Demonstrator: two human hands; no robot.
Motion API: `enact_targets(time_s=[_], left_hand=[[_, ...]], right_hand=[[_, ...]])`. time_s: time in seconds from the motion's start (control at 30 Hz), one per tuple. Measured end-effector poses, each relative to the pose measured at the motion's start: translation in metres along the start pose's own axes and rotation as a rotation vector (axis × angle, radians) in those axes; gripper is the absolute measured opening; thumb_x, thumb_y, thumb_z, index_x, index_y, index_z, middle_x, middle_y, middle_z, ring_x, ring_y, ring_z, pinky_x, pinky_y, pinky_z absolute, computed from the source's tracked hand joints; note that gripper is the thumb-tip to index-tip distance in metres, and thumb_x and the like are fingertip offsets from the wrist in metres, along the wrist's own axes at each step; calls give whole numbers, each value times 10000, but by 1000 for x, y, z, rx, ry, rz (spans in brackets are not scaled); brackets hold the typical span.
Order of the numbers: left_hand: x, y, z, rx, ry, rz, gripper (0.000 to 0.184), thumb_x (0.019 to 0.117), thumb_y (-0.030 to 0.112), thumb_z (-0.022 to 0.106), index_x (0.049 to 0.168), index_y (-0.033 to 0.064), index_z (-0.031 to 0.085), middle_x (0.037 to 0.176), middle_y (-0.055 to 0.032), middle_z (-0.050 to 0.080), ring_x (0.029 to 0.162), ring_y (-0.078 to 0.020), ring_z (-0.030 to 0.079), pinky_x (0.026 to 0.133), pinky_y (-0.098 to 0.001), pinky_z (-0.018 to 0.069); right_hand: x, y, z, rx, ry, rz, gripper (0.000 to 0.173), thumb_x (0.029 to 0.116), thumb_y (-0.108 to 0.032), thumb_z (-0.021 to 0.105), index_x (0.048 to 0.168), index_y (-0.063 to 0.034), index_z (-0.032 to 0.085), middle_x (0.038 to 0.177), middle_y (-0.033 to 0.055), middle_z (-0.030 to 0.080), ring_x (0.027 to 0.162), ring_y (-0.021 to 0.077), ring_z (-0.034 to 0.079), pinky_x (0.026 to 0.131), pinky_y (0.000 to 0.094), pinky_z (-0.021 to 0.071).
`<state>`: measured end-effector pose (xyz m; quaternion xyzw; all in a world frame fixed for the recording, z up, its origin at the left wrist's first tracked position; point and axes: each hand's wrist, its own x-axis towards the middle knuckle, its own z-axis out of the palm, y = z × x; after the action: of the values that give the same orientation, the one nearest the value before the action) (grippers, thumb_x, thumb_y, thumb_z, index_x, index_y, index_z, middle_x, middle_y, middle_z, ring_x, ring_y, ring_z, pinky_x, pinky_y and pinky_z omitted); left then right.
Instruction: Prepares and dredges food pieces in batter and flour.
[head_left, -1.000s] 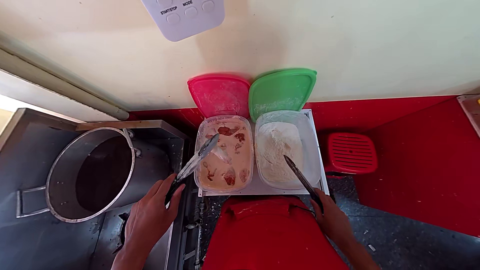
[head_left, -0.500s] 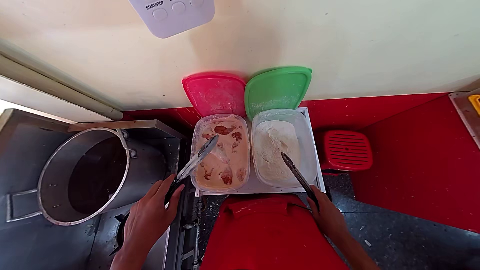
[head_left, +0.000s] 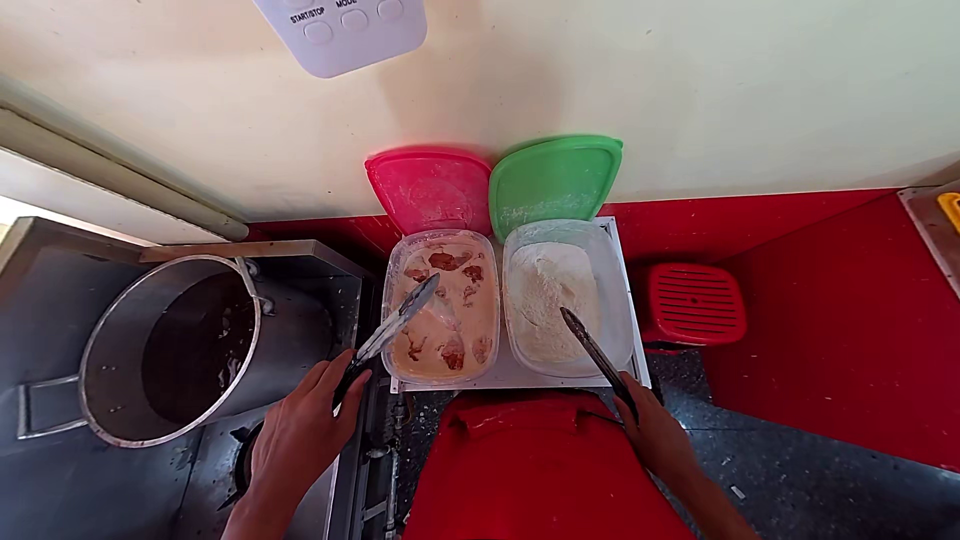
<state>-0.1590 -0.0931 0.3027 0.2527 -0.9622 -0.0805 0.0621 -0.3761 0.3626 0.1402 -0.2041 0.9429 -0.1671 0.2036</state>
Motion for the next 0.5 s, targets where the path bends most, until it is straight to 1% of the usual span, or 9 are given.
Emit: enact_targets(time_s=[0.07,0.17,0.23,0.33,0.5], left_hand=[[0,3,-1,7,-12,-7,573,1035,543,431,1307,104,679,992,-110,718,772,-290,721,625,-521,586],[-1,6,-5,20,-37,-37,538,1040,520,454,1315,116,677,1044,-105,728,825,-290,734,668,-528,601],[-2,6,-5,25,-61,-58,514,1043,511,462,1333,140,669,1063,-86,722,829,-272,732,676,-514,606],[-2,7,-5,29,-83,-77,488,1045,501,474,1341,164,665,1051,-70,713,803,-257,724,663,-492,605],[-2,9,-8,34,-99,-91,465,1042,492,493,1344,181,663,1045,-60,707,800,-240,717,666,-466,603]], right_hand=[[-1,1,0,9,24,-17,540,1064,-399,473,1520,-109,484,1206,212,671,935,398,722,734,598,595],[-2,2,2,41,51,-63,545,1055,-371,494,1507,-66,488,1153,241,674,924,429,711,722,627,581],[-2,3,3,61,50,-90,554,1055,-354,499,1513,-43,471,1164,267,667,954,452,703,749,645,573],[-2,5,2,83,33,-102,555,1054,-319,512,1511,-8,462,1204,294,655,1009,481,688,790,668,555],[-2,0,-5,100,-21,-93,556,1057,-306,514,1507,14,457,1222,307,645,1041,480,678,839,643,552]])
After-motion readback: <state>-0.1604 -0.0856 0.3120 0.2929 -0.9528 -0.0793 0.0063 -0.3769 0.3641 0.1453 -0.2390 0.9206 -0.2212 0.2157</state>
